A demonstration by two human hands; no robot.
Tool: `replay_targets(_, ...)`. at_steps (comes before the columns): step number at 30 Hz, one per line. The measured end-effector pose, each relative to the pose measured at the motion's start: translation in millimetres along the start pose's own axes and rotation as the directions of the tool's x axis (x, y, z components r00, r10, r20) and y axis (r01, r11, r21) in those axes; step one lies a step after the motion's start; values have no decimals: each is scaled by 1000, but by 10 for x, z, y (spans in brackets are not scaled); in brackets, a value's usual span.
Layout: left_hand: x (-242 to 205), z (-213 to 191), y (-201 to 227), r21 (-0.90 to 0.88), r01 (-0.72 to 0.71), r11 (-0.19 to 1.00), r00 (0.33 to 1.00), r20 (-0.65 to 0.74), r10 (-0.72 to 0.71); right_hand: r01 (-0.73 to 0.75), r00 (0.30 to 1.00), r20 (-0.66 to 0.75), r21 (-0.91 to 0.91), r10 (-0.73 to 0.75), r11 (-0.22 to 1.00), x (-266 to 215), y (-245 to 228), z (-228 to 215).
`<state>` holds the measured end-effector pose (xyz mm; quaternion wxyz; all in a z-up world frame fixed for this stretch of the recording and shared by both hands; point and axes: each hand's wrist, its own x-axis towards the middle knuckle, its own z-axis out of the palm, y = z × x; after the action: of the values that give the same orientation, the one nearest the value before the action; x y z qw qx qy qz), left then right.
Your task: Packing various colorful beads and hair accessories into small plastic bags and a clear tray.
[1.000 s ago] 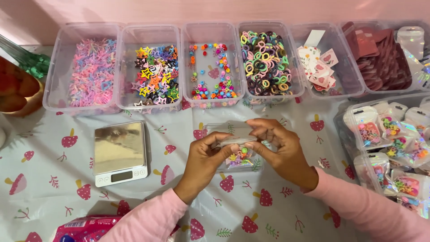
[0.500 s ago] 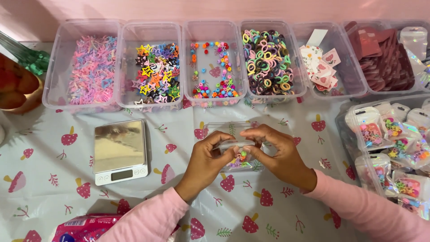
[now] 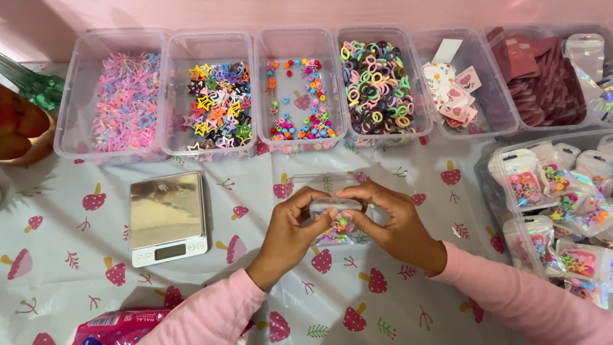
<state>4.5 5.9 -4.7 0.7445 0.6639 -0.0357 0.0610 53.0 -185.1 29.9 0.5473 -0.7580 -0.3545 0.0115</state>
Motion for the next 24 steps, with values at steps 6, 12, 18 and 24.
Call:
replay_targets(6, -8, 4, -112, -50, 24, 998, 999, 28, -23, -43, 999, -10, 24, 43, 999, 31, -8, -12)
replay_targets(12, 22, -9, 55, -91, 50, 995, 999, -9, -51, -80, 994, -64, 58, 84, 995, 92, 105, -64)
replay_targets(18, 50, -63, -159, -153, 122, 981, 973, -179, -149, -147, 974, -168, 62, 155, 987, 179, 216, -134)
replay_targets(24, 23, 2, 33, -97, 300, 949, 927, -206, -314, -71, 939, -325, 138, 113, 988, 243, 629, -368)
